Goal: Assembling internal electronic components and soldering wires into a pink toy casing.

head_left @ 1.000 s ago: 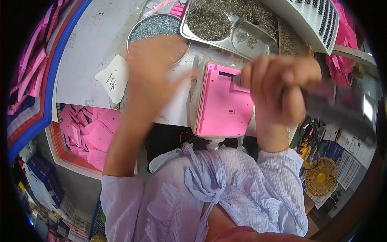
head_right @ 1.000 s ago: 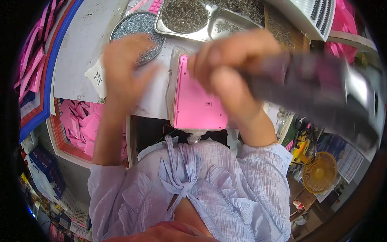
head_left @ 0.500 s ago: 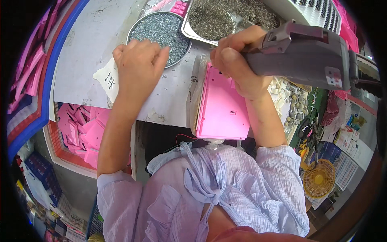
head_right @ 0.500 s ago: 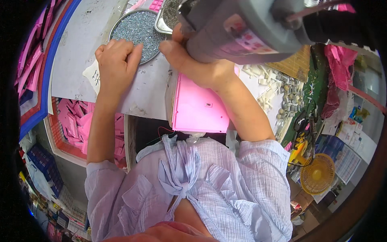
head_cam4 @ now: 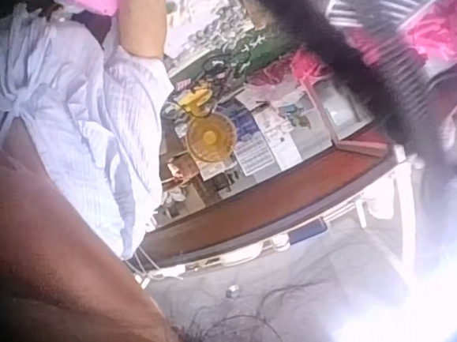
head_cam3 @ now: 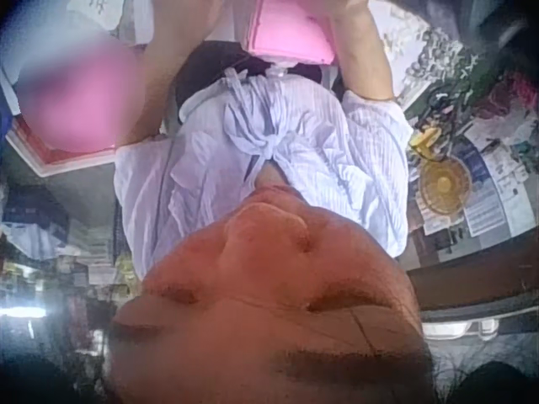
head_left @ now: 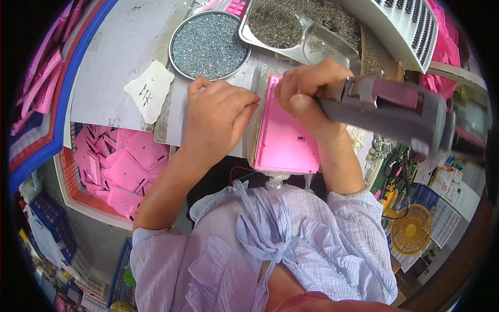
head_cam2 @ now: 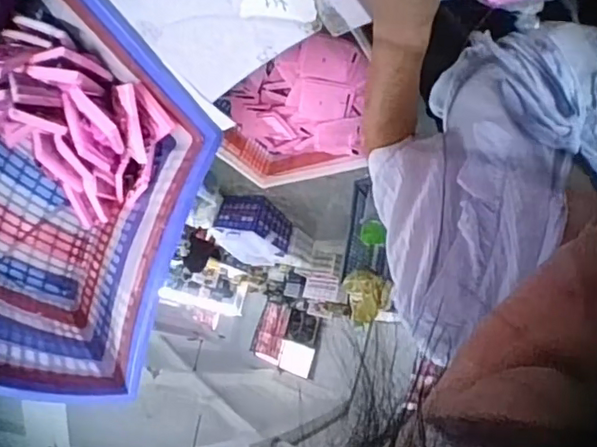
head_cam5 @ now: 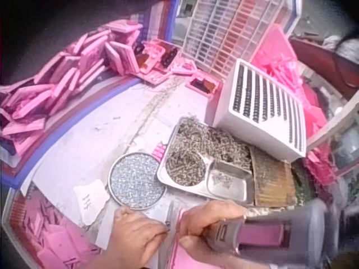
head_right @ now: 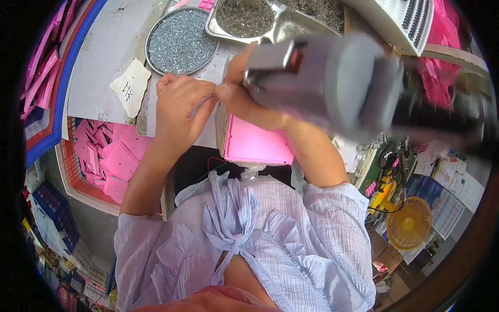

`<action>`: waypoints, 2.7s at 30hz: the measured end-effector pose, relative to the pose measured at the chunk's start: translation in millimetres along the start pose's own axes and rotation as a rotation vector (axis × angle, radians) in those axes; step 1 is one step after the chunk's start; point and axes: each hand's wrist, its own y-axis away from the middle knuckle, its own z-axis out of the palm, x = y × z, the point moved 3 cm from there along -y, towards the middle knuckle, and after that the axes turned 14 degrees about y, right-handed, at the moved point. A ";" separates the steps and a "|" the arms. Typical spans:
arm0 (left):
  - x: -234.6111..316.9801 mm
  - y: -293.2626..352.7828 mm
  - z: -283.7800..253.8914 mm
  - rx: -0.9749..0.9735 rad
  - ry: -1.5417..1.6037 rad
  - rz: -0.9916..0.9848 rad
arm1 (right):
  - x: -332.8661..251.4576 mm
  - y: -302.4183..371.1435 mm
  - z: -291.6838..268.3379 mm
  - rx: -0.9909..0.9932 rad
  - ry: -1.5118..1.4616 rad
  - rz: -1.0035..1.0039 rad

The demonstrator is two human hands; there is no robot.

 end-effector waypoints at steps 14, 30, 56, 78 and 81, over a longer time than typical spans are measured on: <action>22.6 5.5 2.5 0.048 0.021 0.063 | -51.4 -5.4 1.6 0.071 -0.387 -0.026; -63.2 -25.5 -34.4 0.018 -0.539 -0.151 | -60.7 33.2 21.9 -0.125 -0.163 0.244; 51.1 44.8 1.1 -0.155 0.253 -0.036 | -88.8 38.0 6.1 0.074 -0.613 0.018; 47.0 49.1 12.5 -0.416 -0.039 -0.024 | -69.9 70.5 29.8 -0.005 -0.195 -0.084; 57.3 27.7 22.6 -0.449 -0.096 0.001 | -75.1 77.8 -26.4 0.146 -0.285 -0.044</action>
